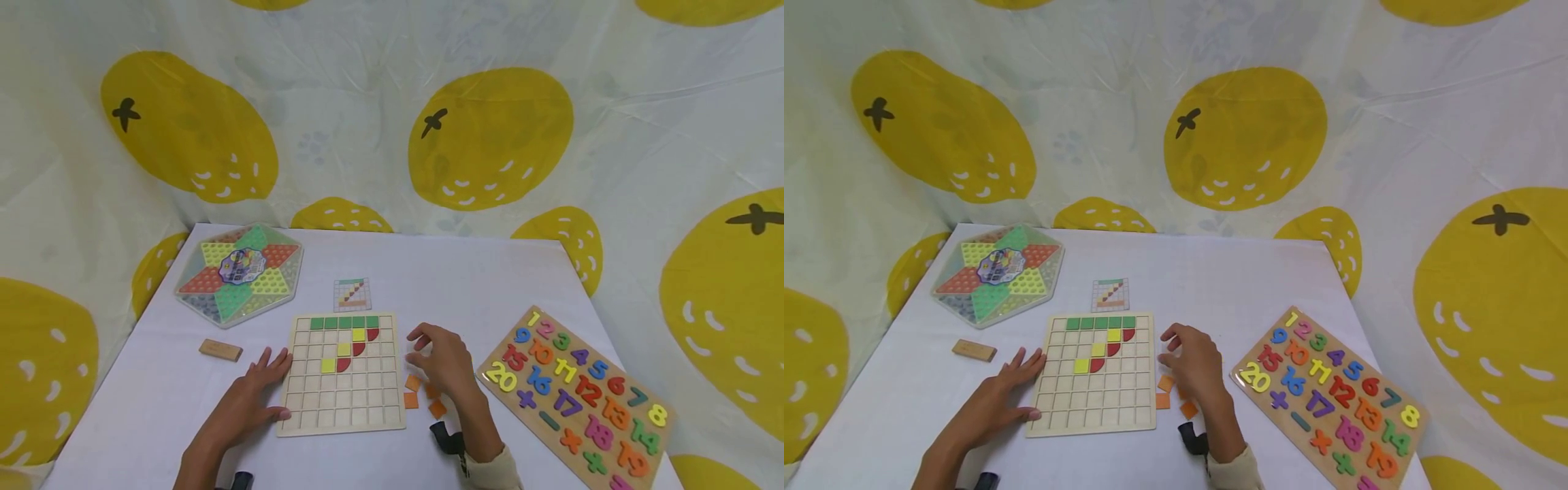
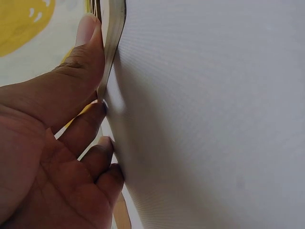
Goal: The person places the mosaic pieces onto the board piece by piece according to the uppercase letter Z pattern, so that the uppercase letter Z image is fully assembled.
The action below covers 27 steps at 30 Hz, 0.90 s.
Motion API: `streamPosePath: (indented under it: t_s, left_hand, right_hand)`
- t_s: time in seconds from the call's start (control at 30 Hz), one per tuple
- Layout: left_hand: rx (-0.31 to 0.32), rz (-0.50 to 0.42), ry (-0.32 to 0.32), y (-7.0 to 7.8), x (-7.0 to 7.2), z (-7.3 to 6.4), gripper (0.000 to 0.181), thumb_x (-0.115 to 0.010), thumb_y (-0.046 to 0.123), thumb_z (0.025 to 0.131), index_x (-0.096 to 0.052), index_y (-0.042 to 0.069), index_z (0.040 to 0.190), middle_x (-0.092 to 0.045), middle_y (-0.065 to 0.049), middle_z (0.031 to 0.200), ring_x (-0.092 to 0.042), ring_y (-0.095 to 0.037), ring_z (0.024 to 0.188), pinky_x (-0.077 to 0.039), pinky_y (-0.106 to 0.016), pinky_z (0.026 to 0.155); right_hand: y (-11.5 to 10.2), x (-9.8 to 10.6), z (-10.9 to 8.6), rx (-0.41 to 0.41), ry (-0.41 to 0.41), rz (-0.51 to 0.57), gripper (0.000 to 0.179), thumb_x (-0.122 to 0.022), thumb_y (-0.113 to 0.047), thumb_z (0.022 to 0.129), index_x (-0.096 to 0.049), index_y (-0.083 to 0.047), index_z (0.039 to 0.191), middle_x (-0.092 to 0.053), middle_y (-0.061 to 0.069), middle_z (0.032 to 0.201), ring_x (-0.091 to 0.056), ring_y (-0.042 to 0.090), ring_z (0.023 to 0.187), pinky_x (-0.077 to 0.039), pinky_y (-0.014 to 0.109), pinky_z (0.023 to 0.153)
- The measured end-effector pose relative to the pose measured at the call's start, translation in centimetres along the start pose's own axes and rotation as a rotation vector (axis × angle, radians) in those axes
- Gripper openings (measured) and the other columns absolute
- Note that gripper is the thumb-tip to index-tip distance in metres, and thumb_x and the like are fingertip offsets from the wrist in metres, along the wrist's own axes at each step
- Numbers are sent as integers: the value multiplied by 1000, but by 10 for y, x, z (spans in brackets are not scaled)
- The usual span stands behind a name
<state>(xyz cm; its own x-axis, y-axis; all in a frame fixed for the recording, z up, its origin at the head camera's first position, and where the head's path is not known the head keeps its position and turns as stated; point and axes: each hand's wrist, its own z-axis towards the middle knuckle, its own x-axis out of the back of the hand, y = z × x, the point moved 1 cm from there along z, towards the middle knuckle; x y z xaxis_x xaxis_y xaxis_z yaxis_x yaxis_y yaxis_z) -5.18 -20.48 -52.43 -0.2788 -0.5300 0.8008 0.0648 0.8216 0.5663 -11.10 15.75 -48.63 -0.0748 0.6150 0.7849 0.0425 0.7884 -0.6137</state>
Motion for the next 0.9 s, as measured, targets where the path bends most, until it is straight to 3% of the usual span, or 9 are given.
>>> streamPosePath:
  t_s: [0.27, 0.6, 0.73, 0.9]
  left_hand:
    - [-6, 1, -1, -1, 1, 0, 106, -97, 32, 70, -45, 14, 162, -37, -6, 171, -21, -44, 163, -24, -74, 126]
    - [3, 0, 0, -2, 0, 1, 107, -97, 32, 70, -46, 16, 162, -37, -5, 172, -21, -44, 163, -24, -76, 124]
    - [15, -6, 2, -1, -1, 2, 108, -97, 31, 69, -45, 16, 162, -36, -5, 172, -20, -44, 164, -23, -75, 125]
    - [8, 3, 5, -2, -1, 2, 108, -97, 31, 70, -44, 16, 162, -36, -5, 172, -20, -44, 163, -24, -75, 125]
  right_hand:
    - [33, 21, 1, -108, 56, -45, 28, -90, -21, 84, -77, -17, 109, -73, 4, 98, -60, 21, 88, -53, 33, 69]
    - [49, 23, 8, -198, 1, -80, 34, -92, -26, 83, -72, -13, 107, -68, 4, 89, -59, 21, 79, -49, 28, 56]
    - [44, 12, 9, -178, 2, -95, 29, -92, -24, 82, -72, -13, 100, -64, 2, 81, -58, 20, 78, -48, 32, 62]
    - [37, 1, 9, -93, 2, -128, 24, -93, -17, 80, -73, -16, 92, -62, 0, 79, -57, 19, 77, -52, 33, 66]
